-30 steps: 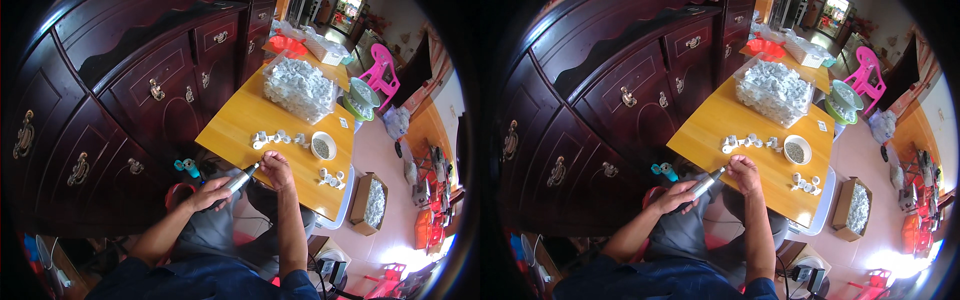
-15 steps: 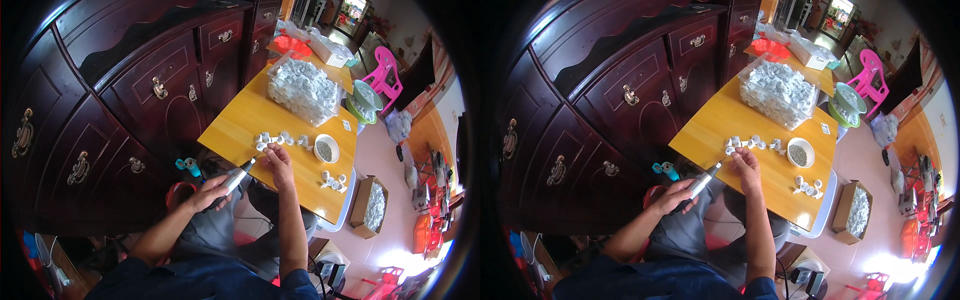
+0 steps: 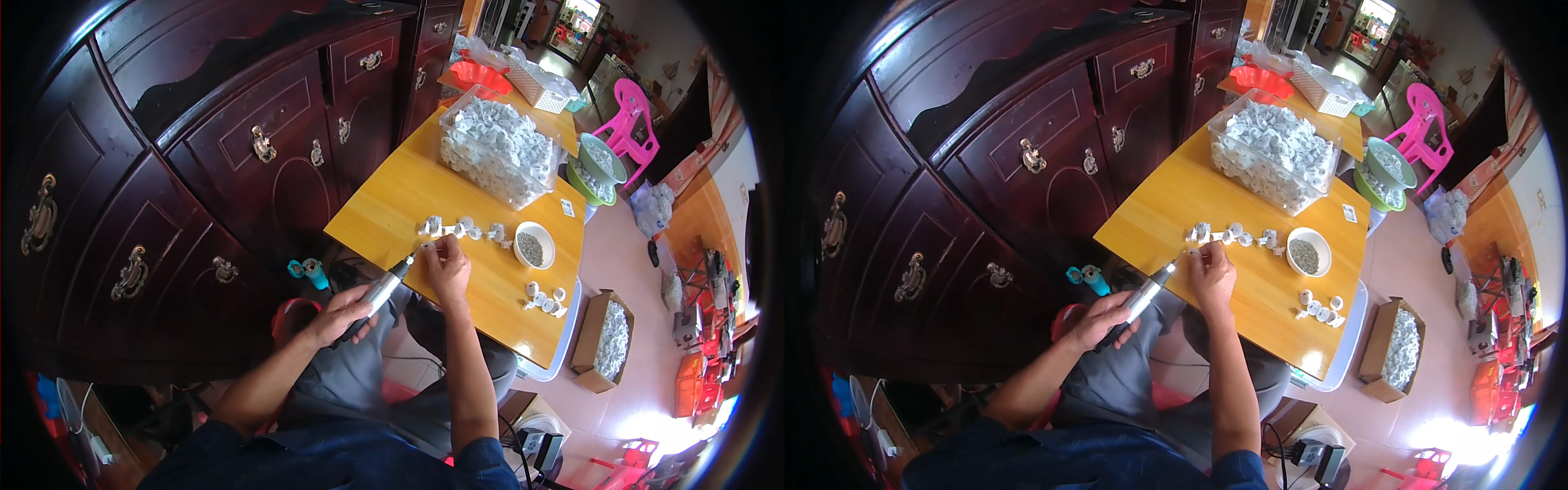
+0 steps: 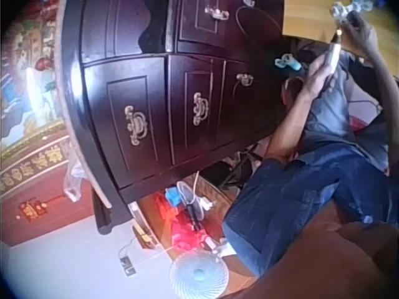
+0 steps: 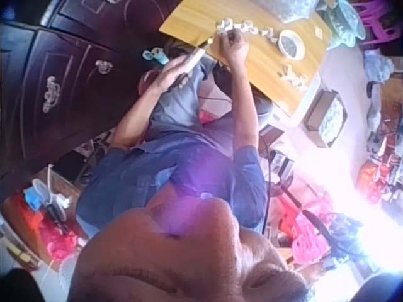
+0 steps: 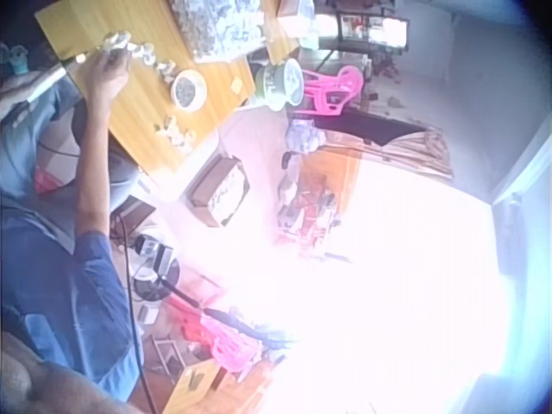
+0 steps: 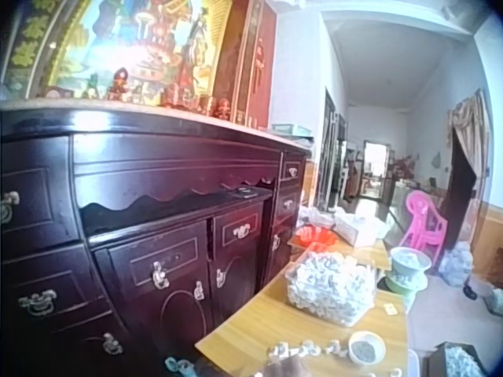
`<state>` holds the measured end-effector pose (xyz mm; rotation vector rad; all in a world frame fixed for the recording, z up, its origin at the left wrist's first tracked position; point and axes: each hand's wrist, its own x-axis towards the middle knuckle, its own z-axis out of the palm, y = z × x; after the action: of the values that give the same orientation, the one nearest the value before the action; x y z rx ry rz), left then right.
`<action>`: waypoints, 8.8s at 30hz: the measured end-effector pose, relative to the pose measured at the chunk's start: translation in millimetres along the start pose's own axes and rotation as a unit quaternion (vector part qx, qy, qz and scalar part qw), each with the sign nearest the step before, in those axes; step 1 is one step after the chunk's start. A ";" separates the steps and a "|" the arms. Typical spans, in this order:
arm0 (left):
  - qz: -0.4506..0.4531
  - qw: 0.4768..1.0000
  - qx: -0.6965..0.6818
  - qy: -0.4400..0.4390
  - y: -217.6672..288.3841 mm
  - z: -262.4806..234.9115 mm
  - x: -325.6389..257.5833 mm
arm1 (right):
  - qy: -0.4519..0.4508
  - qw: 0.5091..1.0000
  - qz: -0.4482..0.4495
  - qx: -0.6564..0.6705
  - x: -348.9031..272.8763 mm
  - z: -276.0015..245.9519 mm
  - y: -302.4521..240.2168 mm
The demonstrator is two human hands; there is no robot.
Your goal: The recorder is assembling small plastic and metal components using a hand tool.
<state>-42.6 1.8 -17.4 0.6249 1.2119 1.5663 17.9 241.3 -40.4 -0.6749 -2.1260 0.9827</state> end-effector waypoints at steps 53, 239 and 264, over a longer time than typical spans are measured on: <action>-0.069 0.997 0.014 -0.010 0.3 12.1 9.0 | 0.021 0.984 0.044 0.174 -27.1 -5.5 19.8; 0.009 0.998 0.053 0.009 -7.3 10.5 4.4 | -0.046 0.966 0.147 0.208 -14.1 2.5 22.1; -0.023 0.998 0.058 0.011 -2.6 11.1 6.2 | 0.014 0.990 0.042 0.137 -17.5 2.4 14.9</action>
<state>-34.3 11.8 -16.9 0.6524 1.3326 1.4759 29.5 236.9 -59.9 -0.6401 -1.9039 1.2741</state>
